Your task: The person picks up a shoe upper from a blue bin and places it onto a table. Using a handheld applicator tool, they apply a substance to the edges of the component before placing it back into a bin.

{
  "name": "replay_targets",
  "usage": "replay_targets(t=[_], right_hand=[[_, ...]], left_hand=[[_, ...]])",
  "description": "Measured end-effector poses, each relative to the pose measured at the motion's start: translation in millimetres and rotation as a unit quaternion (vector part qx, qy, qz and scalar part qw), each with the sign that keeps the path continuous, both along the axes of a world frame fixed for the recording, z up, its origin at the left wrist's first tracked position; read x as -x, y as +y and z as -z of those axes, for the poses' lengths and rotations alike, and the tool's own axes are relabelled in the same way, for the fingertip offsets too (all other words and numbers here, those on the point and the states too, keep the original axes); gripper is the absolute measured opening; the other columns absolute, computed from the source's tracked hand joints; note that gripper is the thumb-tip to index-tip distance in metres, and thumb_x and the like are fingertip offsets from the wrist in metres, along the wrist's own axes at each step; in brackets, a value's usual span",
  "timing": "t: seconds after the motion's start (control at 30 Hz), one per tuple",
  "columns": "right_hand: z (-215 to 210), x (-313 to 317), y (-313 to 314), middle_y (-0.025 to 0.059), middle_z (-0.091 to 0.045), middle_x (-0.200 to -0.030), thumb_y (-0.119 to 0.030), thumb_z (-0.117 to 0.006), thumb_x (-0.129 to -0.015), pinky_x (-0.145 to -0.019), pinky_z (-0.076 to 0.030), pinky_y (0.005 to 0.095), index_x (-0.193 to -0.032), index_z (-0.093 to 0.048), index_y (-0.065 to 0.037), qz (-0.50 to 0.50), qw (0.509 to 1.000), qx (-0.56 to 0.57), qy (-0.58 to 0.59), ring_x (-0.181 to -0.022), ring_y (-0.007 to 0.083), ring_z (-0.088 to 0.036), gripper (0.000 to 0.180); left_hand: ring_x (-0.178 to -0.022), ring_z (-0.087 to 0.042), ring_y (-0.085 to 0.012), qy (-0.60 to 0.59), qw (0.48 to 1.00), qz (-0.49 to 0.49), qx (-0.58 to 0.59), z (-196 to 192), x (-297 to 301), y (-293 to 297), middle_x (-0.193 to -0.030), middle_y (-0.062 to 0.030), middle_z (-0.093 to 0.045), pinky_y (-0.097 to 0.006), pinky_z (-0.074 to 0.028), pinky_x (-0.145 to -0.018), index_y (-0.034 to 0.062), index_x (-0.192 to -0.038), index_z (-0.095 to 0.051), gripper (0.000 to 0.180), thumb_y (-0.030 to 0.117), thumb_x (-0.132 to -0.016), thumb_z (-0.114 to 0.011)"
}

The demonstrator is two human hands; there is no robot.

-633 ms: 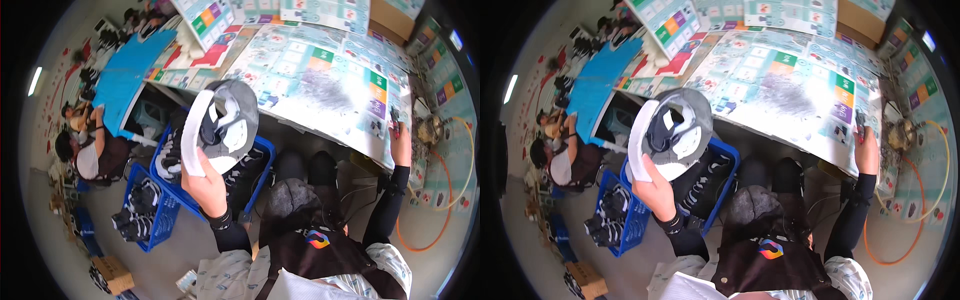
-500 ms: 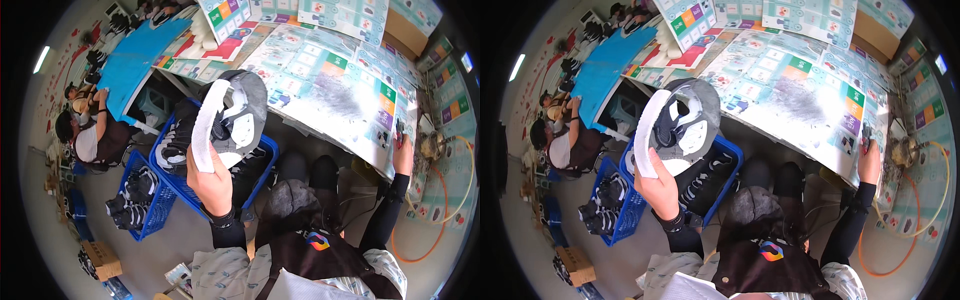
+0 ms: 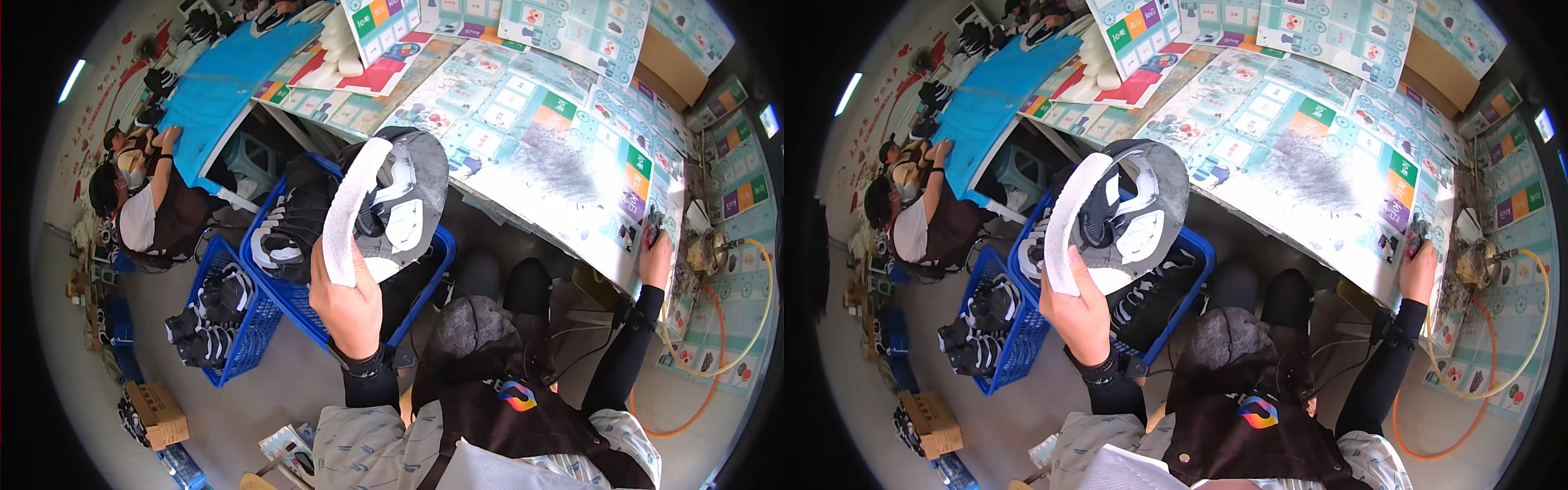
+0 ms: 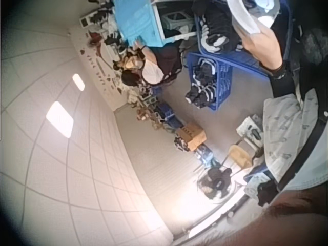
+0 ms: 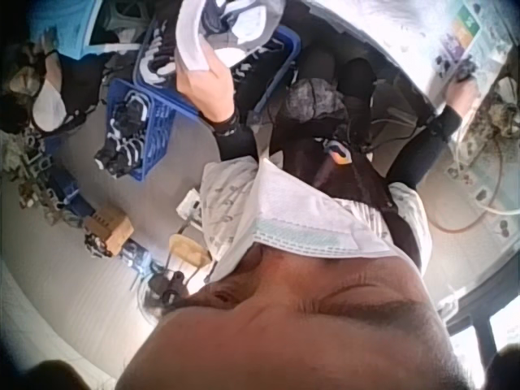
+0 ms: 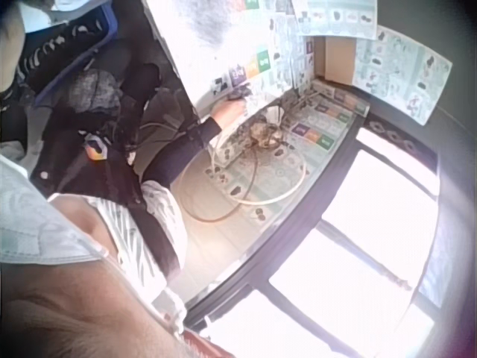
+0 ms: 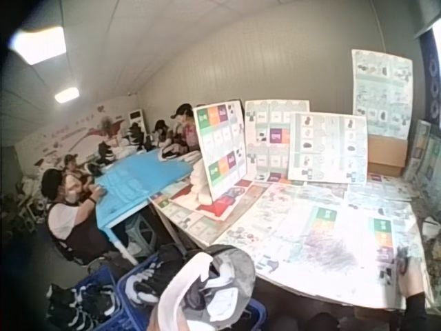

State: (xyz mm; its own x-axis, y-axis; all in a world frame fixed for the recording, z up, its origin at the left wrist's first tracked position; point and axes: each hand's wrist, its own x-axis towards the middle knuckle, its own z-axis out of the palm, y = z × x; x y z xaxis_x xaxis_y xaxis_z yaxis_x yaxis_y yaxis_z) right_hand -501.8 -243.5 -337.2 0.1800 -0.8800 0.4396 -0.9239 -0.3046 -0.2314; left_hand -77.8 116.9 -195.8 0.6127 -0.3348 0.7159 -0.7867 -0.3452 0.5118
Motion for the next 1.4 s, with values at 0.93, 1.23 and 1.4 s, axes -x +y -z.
replay_targets(t=[0.93,1.23,1.4], right_hand=[[-77.9,-116.1,168.6,0.0157,-0.061,-0.133,-0.001,-0.072,-0.089,-0.109,-0.045,0.0416,-0.122,-0.067,0.0,-0.271,0.928,-0.239,-0.088,-0.127,0.0337,-0.06,0.034],[-40.7,-159.8,186.7,0.0153,-0.061,-0.124,0.003,-0.074,-0.081,-0.103,-0.05,0.0423,-0.115,-0.068,-0.001,-0.269,0.912,-0.307,-0.044,-0.12,0.0354,-0.06,0.035],[-37.9,-162.1,184.5,0.0144,-0.063,-0.119,0.002,-0.075,-0.081,-0.1,-0.051,0.0431,-0.113,-0.068,-0.002,-0.3,0.906,-0.296,-0.036,-0.118,0.0356,-0.061,0.033]], left_hand=[[-0.077,-0.072,-0.0324,0.133,0.718,0.259,-0.632,439.4,-279.4,38.7,-0.08,-0.0144,-0.073,-0.044,-0.058,-0.069,0.0056,-0.089,-0.074,0.037,0.041,-0.079,-0.078],[-0.115,-0.065,-0.0443,0.214,0.758,0.184,-0.588,581.2,-90.6,-86.1,-0.129,-0.018,-0.064,-0.05,-0.058,-0.091,0.0066,-0.133,-0.063,0.04,0.011,-0.093,-0.062],[-0.105,-0.071,-0.0371,0.082,0.816,0.162,-0.549,582.9,-127.5,-43.5,-0.116,-0.0106,-0.07,-0.051,-0.058,-0.081,0.0096,-0.102,-0.075,0.018,0.021,-0.089,-0.068]])
